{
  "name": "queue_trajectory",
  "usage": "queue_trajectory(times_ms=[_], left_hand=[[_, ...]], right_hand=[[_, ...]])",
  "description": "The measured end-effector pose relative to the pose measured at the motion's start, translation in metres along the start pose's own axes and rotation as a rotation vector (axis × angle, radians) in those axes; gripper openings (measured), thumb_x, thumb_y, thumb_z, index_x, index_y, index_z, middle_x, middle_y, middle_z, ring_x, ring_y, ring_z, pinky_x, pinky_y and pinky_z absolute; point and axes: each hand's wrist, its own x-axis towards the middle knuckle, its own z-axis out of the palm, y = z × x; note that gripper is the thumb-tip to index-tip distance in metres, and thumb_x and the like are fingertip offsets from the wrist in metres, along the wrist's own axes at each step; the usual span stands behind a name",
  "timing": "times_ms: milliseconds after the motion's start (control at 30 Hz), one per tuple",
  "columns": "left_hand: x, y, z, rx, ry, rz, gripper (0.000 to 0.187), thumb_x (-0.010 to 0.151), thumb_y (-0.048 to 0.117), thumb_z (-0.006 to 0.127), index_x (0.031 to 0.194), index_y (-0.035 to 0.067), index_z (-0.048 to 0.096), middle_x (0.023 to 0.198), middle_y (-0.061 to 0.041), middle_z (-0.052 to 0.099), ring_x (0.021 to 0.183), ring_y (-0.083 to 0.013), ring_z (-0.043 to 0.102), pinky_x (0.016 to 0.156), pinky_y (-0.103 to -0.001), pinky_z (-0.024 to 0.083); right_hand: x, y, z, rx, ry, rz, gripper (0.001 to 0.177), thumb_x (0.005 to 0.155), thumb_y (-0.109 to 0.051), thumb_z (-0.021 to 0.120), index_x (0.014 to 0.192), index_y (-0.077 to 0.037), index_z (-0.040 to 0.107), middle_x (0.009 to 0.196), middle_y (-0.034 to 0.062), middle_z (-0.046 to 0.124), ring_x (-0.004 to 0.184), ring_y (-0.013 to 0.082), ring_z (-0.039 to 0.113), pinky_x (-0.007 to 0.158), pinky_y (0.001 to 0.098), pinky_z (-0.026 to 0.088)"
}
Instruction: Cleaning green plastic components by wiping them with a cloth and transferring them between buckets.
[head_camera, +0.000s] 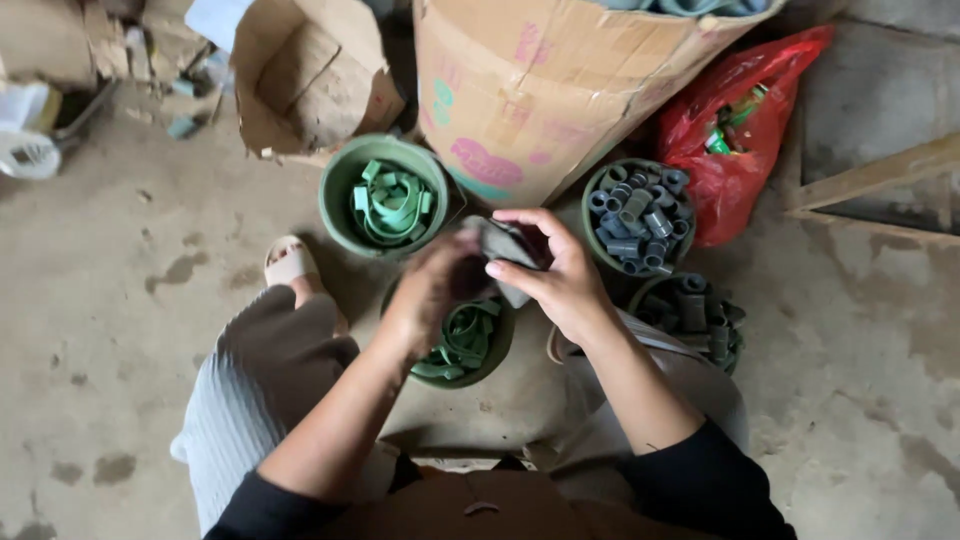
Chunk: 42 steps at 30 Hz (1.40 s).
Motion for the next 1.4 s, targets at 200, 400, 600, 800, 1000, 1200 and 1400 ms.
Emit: queue_trajectory(times_ms=[200, 400, 600, 800, 1000, 1200, 1400], left_hand=[[0.046, -0.035, -0.02, -0.108, -0.095, 0.084, 0.016, 0.085, 0.012, 0.082, 0.09, 0.005, 0.069, 0.09, -0.004, 0.066, 0.079, -0.0128, 0.065, 0.076, -0.029, 0.057], [0.032, -0.007, -0.023, -0.189, -0.135, 0.138, 0.019, 0.082, 0.006, 0.086, 0.084, 0.004, 0.067, 0.078, -0.003, 0.065, 0.07, -0.0106, 0.064, 0.065, -0.024, 0.057], [0.038, -0.021, -0.03, -0.145, -0.191, 0.135, 0.019, 0.081, 0.004, 0.084, 0.083, 0.0, 0.066, 0.071, -0.008, 0.063, 0.057, -0.0141, 0.064, 0.04, -0.026, 0.054], [0.024, -0.014, -0.025, -0.083, -0.22, 0.259, 0.013, 0.081, 0.001, 0.077, 0.085, 0.005, 0.065, 0.077, -0.003, 0.06, 0.072, -0.0105, 0.056, 0.061, -0.023, 0.048], [0.028, -0.012, -0.03, 0.181, -0.188, 0.432, 0.022, 0.074, -0.004, 0.076, 0.089, 0.004, 0.062, 0.072, -0.003, 0.053, 0.071, -0.0139, 0.053, 0.062, -0.027, 0.04], [0.03, -0.017, -0.027, 0.212, -0.181, -0.05, 0.058, 0.083, 0.025, 0.078, 0.129, -0.004, 0.057, 0.121, -0.024, 0.064, 0.108, -0.0328, 0.067, 0.078, -0.042, 0.064], [0.034, -0.011, -0.02, 0.27, -0.438, 0.559, 0.017, 0.092, 0.006, 0.077, 0.108, 0.007, 0.072, 0.1, -0.005, 0.073, 0.103, -0.0175, 0.068, 0.094, -0.036, 0.055]], right_hand=[[0.001, -0.003, 0.003, 0.085, -0.024, 0.04, 0.068, 0.07, 0.001, 0.091, 0.133, -0.005, 0.065, 0.122, 0.009, 0.07, 0.115, 0.0168, 0.06, 0.109, 0.0361, 0.049], [0.009, 0.028, -0.036, 0.49, 0.184, 0.256, 0.015, 0.096, -0.007, 0.067, 0.11, -0.01, 0.07, 0.1, 0.0039, 0.07, 0.099, 0.0182, 0.069, 0.095, 0.0357, 0.058], [0.022, 0.042, -0.052, -0.245, 0.386, 0.036, 0.028, 0.095, -0.008, 0.067, 0.122, -0.011, 0.07, 0.107, 0.0035, 0.065, 0.101, 0.0121, 0.056, 0.093, 0.0291, 0.051], [0.004, -0.001, -0.006, 0.371, 0.054, 0.278, 0.057, 0.1, -0.046, 0.055, 0.146, -0.012, 0.055, 0.147, 0.0137, 0.059, 0.13, 0.0311, 0.061, 0.101, 0.0492, 0.054], [-0.001, 0.009, 0.002, 0.421, 0.1, 0.449, 0.038, 0.077, 0.005, 0.081, 0.114, -0.002, 0.073, 0.107, 0.0081, 0.073, 0.099, 0.0245, 0.073, 0.091, 0.0411, 0.06], [0.007, -0.012, 0.001, 0.331, 0.266, 0.346, 0.037, 0.078, -0.009, 0.086, 0.113, -0.006, 0.074, 0.106, 0.0039, 0.072, 0.096, 0.0162, 0.069, 0.089, 0.0352, 0.058], [0.001, -0.021, 0.01, 0.486, 0.219, 0.252, 0.032, 0.079, -0.002, 0.085, 0.109, 0.002, 0.074, 0.098, 0.0134, 0.073, 0.095, 0.0274, 0.077, 0.086, 0.0454, 0.064]])
